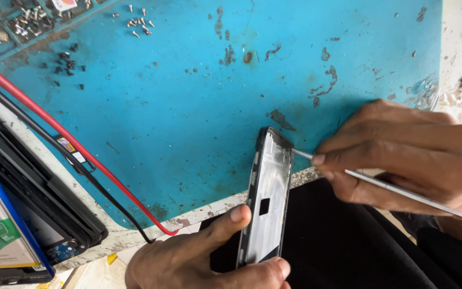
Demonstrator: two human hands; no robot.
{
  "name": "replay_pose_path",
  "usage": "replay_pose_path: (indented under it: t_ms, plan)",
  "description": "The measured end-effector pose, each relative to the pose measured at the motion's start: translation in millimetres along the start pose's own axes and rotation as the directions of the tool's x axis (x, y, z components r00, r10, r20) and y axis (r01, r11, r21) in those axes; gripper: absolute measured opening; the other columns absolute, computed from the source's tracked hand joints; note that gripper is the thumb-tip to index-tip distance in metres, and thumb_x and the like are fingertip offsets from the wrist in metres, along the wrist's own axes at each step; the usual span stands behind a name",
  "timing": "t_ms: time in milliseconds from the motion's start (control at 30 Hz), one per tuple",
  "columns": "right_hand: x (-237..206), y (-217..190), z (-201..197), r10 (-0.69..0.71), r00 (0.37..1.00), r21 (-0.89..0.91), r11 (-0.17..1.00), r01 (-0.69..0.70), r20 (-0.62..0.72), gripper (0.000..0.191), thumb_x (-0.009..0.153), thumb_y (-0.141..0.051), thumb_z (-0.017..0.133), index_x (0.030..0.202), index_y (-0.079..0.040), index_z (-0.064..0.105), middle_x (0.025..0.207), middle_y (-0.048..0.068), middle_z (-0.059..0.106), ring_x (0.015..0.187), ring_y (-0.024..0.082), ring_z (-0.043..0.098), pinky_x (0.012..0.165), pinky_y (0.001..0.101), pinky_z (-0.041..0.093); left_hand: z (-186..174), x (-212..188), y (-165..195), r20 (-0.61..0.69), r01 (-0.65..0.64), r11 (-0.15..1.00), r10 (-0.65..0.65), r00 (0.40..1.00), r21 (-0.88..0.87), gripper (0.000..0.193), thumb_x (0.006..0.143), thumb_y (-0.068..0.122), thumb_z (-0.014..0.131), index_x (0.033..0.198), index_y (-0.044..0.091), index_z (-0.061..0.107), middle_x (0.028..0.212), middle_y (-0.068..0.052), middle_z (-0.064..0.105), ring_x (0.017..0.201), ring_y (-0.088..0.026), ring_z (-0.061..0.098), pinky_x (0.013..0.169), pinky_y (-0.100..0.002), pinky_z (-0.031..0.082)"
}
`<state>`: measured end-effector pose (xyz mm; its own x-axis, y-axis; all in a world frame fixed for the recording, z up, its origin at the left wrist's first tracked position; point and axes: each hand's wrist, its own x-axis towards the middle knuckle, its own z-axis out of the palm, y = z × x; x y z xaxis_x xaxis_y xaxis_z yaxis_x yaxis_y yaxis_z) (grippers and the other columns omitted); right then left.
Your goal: The person holds a disassembled phone mid-frame and scrapes old adhesive residue from its inner edges using a thin metal tool, working around the frame perimeter. They then wipe the frame surface with a cloth and hold the frame up to view it.
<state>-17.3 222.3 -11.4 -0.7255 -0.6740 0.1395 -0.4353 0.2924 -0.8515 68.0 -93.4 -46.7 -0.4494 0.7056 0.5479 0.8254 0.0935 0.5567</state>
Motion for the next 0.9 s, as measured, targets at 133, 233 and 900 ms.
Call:
replay_pose_path:
  t_ms: [133, 233, 900]
  plan:
    - [3.8, -9.0, -1.9, 0.076, 0.997, -0.044, 0.996, -0.075, 0.021, 0.015, 0.084, -0.013, 0.081, 0.088, -0.001, 0.073, 0.084, 0.012, 0.075, 0.078, 0.021, 0.076, 0.066, 0.0307, 0.059, 1.2, -2.7, 2.6, 0.013, -0.004, 0.999, 0.004, 1.000, -0.038, 0.019, 0.111, 0.014, 0.074, 0.129, 0.012, 0.069, 0.145, 0.002, 0.055, 0.132, -0.017, 0.068, 0.119, -0.047, 0.049]
    - [4.3, -11.8, -0.2, 0.096, 0.995, -0.069, 0.993, -0.096, -0.005, 0.012, 0.085, -0.010, 0.080, 0.086, 0.000, 0.073, 0.083, 0.011, 0.075, 0.077, 0.020, 0.076, 0.063, 0.0299, 0.056, 2.5, -8.8, 5.4, 0.028, 0.025, 0.997, -0.024, 0.999, -0.072, 0.018, 0.111, 0.014, 0.074, 0.128, 0.014, 0.068, 0.145, 0.004, 0.054, 0.131, -0.016, 0.068, 0.119, -0.048, 0.050]
    - [13.9, -1.4, -9.7, 0.060, 0.993, -0.072, 0.996, -0.052, 0.105, 0.016, 0.086, -0.009, 0.079, 0.095, 0.002, 0.072, 0.089, 0.015, 0.075, 0.082, 0.022, 0.077, 0.064, 0.0298, 0.059, -18.2, 35.6, 20.2, -0.200, 0.457, 0.601, -0.722, 0.663, -0.656, 0.014, 0.093, 0.008, 0.066, 0.094, 0.011, 0.052, 0.099, -0.008, 0.063, 0.109, -0.031, 0.069, 0.128, -0.064, 0.029]
